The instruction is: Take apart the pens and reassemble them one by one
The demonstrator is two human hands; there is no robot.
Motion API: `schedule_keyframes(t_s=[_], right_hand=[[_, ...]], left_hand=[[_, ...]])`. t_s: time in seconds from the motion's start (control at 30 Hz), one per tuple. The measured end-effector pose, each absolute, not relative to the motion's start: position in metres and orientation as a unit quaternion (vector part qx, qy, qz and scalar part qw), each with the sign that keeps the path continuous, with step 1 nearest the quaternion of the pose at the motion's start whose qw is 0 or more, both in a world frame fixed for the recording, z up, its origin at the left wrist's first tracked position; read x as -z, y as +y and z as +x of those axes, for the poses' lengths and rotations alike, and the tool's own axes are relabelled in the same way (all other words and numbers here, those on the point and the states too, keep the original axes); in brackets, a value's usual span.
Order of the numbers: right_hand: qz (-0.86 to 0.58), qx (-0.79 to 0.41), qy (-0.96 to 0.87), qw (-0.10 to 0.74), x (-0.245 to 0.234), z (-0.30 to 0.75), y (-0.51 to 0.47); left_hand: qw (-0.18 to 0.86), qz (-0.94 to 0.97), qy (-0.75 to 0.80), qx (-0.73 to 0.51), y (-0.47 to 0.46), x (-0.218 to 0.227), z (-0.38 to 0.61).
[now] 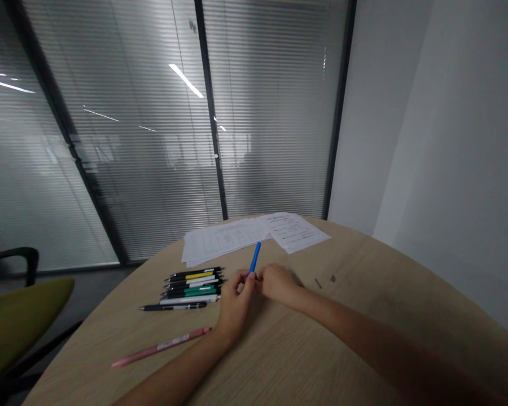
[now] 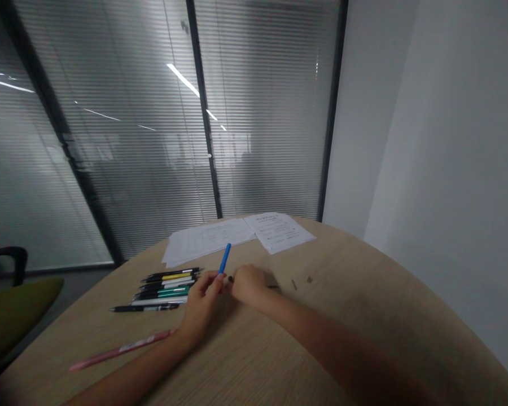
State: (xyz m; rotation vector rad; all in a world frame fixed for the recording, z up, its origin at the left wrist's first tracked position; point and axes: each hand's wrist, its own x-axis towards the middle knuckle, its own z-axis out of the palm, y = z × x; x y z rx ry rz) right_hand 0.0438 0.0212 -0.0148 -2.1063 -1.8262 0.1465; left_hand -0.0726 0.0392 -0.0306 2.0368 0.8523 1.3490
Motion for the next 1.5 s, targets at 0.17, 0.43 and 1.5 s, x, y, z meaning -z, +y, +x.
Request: schedule_keyframes(t_s=[0.17, 0.43, 1.5], right_hand=[[-0.739, -0.014, -0.65, 0.174, 0.019, 0.031, 0.021], [-0.727, -0.004, -0.658, 0.196, 0.021, 0.03, 0.02], [-0.424, -0.688, -0.12, 0.577, 0.045, 0.085, -0.112]], left_hand=[[0.256, 0.758, 0.316, -0.509, 0.039, 0.03, -0.074], [0.218, 0.787, 0.296, -0.496, 0.044, 0.036, -0.071], [-0.312, 0.893, -0.181, -0.269, -0.011, -0.008, -0.079]])
